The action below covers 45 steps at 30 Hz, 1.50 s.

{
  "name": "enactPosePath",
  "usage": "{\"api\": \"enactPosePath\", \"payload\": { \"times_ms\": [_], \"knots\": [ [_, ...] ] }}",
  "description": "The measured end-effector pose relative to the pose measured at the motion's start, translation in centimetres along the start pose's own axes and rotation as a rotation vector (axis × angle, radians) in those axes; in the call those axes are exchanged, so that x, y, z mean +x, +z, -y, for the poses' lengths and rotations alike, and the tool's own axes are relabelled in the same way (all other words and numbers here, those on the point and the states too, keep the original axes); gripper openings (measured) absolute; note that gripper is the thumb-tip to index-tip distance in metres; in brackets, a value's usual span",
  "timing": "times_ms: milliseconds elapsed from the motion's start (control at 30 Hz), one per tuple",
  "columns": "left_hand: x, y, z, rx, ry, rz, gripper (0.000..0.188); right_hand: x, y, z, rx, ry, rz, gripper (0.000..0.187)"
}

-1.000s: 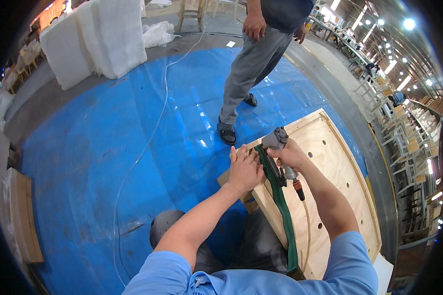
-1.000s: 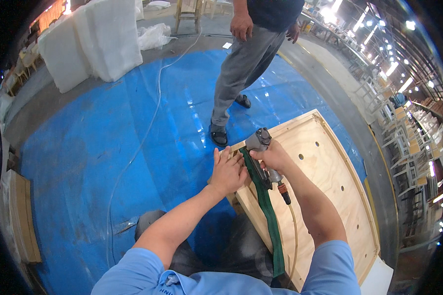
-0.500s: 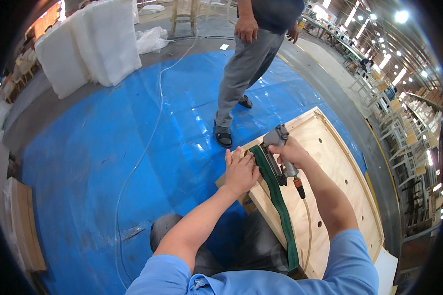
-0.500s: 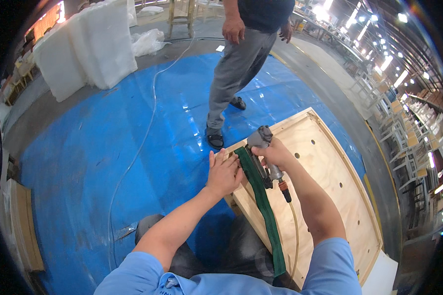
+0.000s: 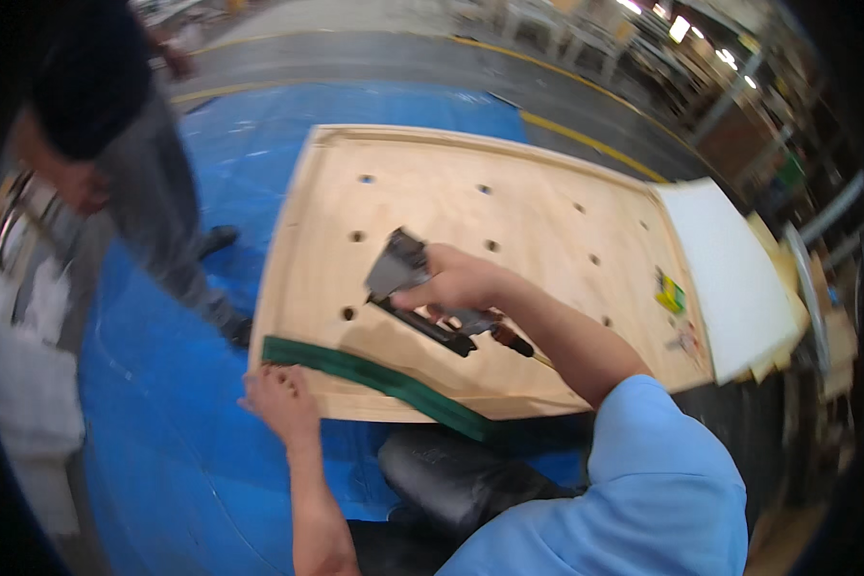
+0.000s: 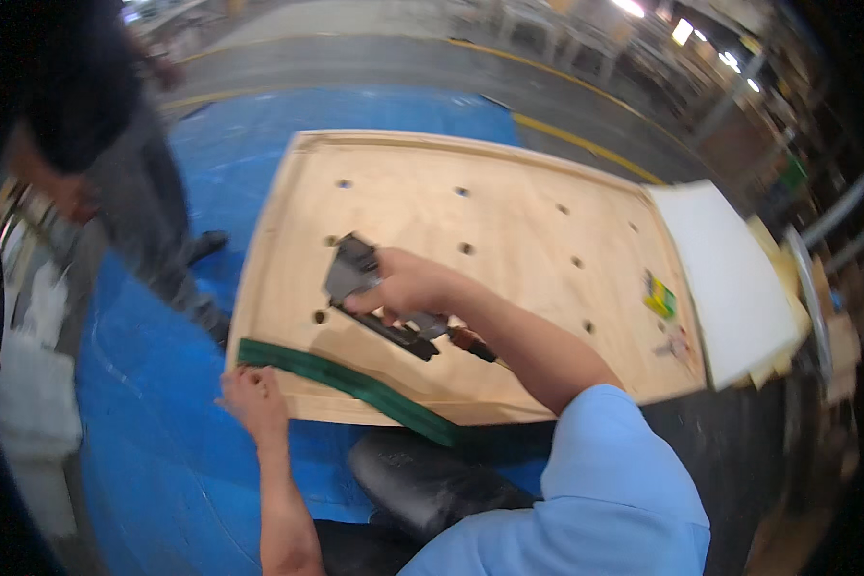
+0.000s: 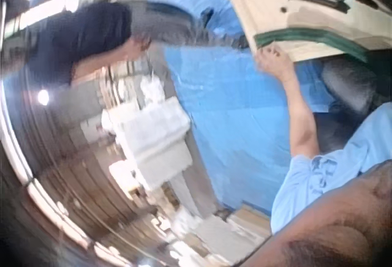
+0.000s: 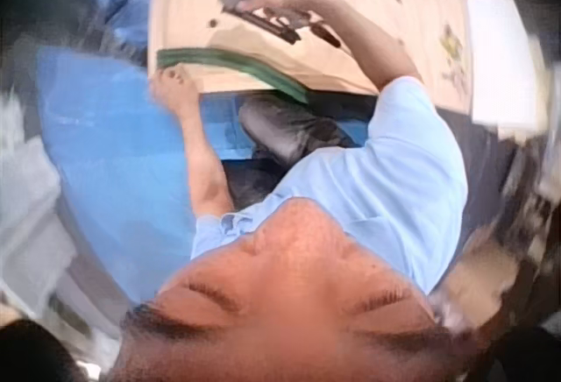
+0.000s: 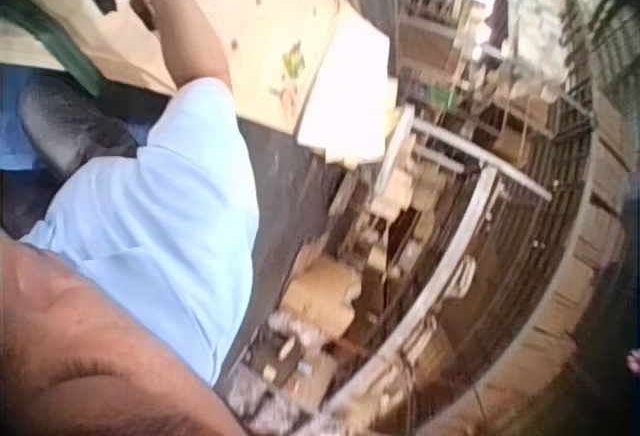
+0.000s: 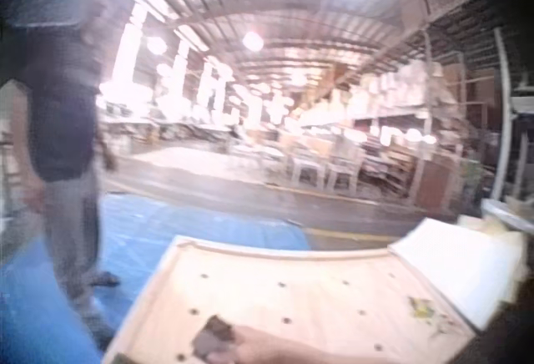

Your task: The person walks to a wooden board, places tools on it, and then sits on the floor. They use a staple gun to attach a green fabric strip along the edges of the board, periodically reloading staples and cutting the fabric with scissors.

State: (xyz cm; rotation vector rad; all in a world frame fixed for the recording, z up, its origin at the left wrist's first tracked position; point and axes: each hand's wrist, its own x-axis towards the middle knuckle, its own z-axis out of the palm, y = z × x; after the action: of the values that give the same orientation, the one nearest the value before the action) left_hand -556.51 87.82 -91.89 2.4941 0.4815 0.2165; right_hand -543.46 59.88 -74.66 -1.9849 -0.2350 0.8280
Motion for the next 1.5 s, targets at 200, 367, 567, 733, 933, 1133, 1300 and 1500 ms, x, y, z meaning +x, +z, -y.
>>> {"api": "enactPosePath", "payload": {
  "times_ms": [200,367,567,733,933,1133,1300,1500],
  "knots": [
    [0.6,0.0,-2.4,0.100,0.045,-0.077,0.048,-5.5,1.7,0.9,-0.301,-0.204,-0.185,0.070],
    [-6.1,0.2,-11.4,-0.273,-0.415,0.059,0.069,-18.3,3.9,-0.2,-0.124,-0.042,-0.254,0.071],
    [-7.7,2.2,-17.0,-0.887,-1.374,0.463,0.074,-34.9,3.7,1.2,-0.100,0.154,-0.300,0.070],
    [-11.1,0.6,-24.0,-1.087,-1.408,0.535,0.047,-47.0,2.7,0.1,-0.032,0.439,-0.323,0.069],
    [-13.4,-6.1,-30.2,-1.409,-1.270,0.748,0.034,-55.7,-2.0,-1.6,-0.010,0.536,-0.389,0.068],
    [-17.0,-12.2,-35.1,-1.772,-1.027,0.771,0.022,-63.2,-8.6,-8.8,-0.166,0.744,-0.421,0.067],
    [-21.2,-15.8,-36.9,-1.773,-1.015,0.657,0.015,-70.2,-14.5,-13.4,-0.203,0.783,-0.655,0.070],
    [-29.3,-14.5,-40.0,-1.733,-0.960,0.563,0.020,-77.7,-22.1,-17.9,-0.269,0.641,-0.852,0.071]
  ]
}}
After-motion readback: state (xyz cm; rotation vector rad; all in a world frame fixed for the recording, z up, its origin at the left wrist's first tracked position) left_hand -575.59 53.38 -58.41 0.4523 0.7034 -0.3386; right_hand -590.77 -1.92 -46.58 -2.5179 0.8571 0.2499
